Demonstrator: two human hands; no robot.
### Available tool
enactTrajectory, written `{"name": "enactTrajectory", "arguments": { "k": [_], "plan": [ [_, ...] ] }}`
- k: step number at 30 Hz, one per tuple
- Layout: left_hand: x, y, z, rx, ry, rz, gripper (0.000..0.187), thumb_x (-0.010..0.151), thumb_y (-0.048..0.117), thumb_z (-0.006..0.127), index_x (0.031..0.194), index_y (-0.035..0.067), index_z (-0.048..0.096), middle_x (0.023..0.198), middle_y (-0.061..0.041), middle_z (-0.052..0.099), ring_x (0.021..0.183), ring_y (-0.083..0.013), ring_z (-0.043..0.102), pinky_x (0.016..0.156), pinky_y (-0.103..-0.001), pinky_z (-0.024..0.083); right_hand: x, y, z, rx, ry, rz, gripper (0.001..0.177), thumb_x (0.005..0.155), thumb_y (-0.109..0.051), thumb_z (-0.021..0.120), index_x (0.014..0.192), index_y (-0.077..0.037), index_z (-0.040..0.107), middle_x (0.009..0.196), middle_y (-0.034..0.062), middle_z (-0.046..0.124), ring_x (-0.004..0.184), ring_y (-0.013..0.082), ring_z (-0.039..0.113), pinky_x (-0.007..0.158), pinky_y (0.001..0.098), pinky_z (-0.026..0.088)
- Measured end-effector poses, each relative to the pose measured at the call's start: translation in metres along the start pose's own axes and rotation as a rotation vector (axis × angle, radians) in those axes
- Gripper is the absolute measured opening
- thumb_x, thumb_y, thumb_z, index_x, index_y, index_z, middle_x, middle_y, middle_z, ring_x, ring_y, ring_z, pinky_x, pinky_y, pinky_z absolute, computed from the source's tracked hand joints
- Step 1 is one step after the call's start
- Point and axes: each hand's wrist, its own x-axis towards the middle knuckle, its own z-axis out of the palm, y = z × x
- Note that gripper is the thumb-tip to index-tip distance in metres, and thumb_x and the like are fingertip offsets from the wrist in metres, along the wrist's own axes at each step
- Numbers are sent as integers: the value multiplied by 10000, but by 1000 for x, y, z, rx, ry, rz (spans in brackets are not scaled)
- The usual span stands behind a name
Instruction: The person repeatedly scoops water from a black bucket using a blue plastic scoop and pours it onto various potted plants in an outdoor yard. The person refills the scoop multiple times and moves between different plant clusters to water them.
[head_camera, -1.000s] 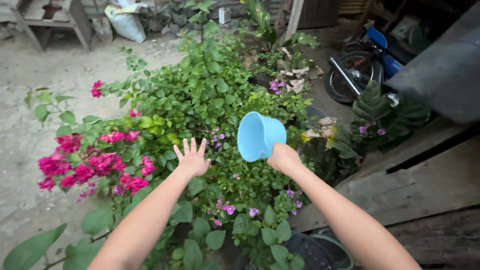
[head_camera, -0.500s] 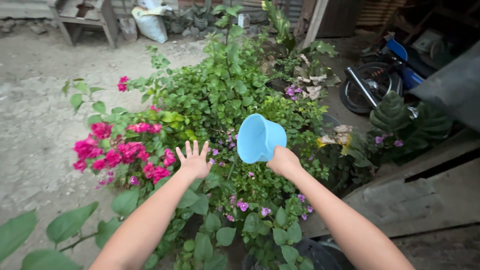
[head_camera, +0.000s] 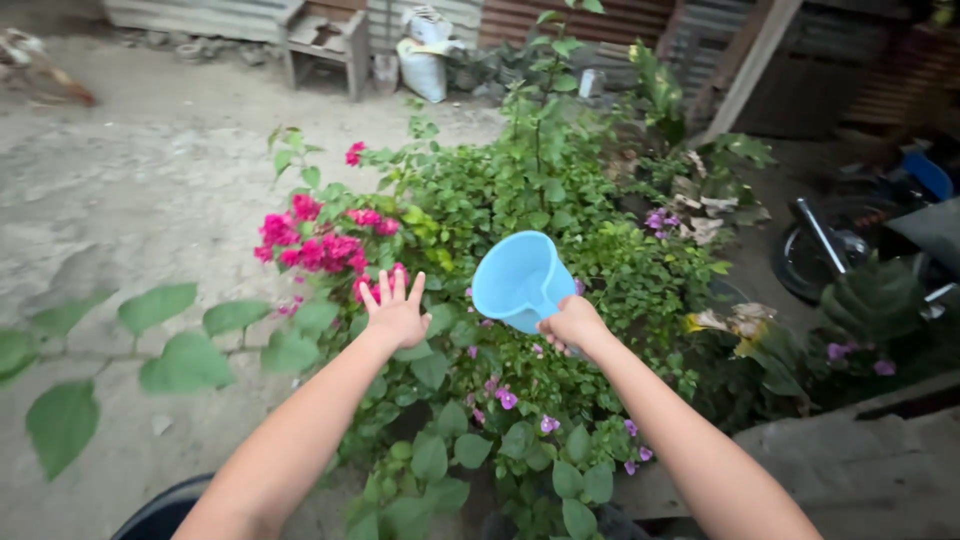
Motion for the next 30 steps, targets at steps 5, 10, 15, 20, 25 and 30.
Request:
{"name": "enactTrajectory", "arguments": {
  "k": [5, 10, 15, 20, 25, 30],
  "plan": [
    [-40, -21, 16, -6, 51, -52, 808, 1032, 454, 473, 1681, 222, 51, 1728, -200, 37, 1571, -444, -100, 1152, -736, -170, -36, -17, 15, -31, -69, -95, 582, 832, -55, 676, 1334, 174, 489, 646, 165, 685, 417, 191, 626, 339, 332, 532],
    [-71, -45, 26, -45, 83, -106, 819, 1024, 454, 477, 1679, 229, 40, 1723, -209, 21, 1566, -451, -104, 1146, -749, -165, -54, -32, 37, -46, -124, -144, 572, 834, -55, 682, 1330, 168, 506, 644, 158, 682, 407, 189, 619, 332, 331, 524],
    [-116, -71, 25, -46, 121, -211, 813, 1025, 450, 495, 1680, 231, 66, 1726, -194, 60, 1576, -442, -61, 1163, -739, -145, -70, -55, 68, -100, -206, -217, 493, 816, -47, 701, 1239, 169, 569, 625, 163, 680, 402, 201, 619, 354, 355, 540],
    [-161, -116, 29, -67, 135, -290, 820, 1023, 449, 504, 1679, 222, 67, 1723, -208, 62, 1572, -454, -64, 1152, -752, -149, -96, -90, 106, -132, -272, -291, 370, 801, -54, 695, 1111, 135, 624, 614, 153, 685, 397, 189, 614, 351, 339, 530],
    [-202, -171, 39, -45, 165, -408, 822, 1013, 470, 504, 1678, 232, 83, 1724, -197, 79, 1575, -452, -41, 1151, -759, -139, -126, -128, 155, -119, -359, -374, 265, 791, -46, 696, 995, 113, 638, 600, 148, 664, 385, 182, 588, 337, 321, 501],
    [-250, -227, 44, -99, 171, -498, 817, 1019, 446, 498, 1678, 212, 75, 1720, -217, 67, 1572, -460, -54, 1139, -771, -143, -147, -160, 227, -86, -447, -456, 171, 774, -36, 690, 885, 85, 641, 567, 139, 655, 356, 172, 577, 312, 322, 491]
  ]
}}
